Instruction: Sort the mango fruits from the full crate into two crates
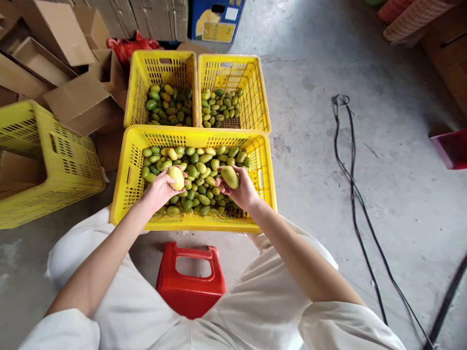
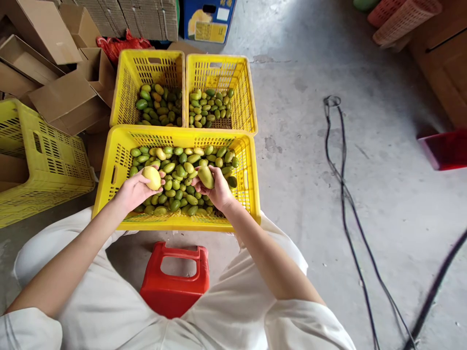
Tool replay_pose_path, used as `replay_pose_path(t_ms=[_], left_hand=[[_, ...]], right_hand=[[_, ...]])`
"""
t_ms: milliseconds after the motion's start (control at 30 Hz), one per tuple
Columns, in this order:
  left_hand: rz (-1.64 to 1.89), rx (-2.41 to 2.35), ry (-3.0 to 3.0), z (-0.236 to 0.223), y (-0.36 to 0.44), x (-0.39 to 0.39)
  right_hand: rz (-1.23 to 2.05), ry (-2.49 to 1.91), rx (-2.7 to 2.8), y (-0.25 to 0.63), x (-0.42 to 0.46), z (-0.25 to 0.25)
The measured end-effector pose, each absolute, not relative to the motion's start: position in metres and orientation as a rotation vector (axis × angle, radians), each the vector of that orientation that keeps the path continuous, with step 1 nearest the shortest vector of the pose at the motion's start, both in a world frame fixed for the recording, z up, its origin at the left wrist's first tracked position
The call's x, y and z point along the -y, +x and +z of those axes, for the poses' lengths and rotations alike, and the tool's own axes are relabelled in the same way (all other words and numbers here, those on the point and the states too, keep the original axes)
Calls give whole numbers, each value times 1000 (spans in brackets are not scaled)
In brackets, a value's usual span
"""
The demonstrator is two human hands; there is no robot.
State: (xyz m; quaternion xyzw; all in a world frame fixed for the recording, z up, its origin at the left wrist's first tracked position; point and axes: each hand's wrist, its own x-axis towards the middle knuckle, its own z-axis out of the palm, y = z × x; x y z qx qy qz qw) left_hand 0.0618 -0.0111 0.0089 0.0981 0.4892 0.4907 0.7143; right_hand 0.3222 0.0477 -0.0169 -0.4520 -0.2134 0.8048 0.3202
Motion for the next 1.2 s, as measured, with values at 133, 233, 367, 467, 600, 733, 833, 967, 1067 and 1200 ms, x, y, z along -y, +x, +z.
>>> replay_pose_path(t_ms=[133,233,367,467,600,733,833,967,1067,1200], left_hand=[[1063,-1034,162,13,63,10],[1073,-1012,157,15,65,9],[1122,-1022,187,12,66,8],[1145,-1079,204,6,66,9],[1210,-1154,198,-3,66,11],[1255,-1144,210,-3,67,11],[1286,-1110,188,3,66,11],[1263,-1115,151,9,67,10],[1225,-1146,165,10,69,9],[1214,-1148,154,9,69,9]], right_hand=[[2143,-1221,546,321,-50,-15],[2163,-1172,498,321,-50,-12],[2105,-1092,487,321,-47,-11],[2058,-1048,476,320,-45,-14],[2047,-1048,469,319,-44,-18],[2057,-1090,355,320,-48,-19],[2073,-1095,212,323,-51,-20],[2051,-1083,192,324,-51,-18],[2054,-1080,287,322,-49,-15],[2082,-1084,372,321,-47,-14]])
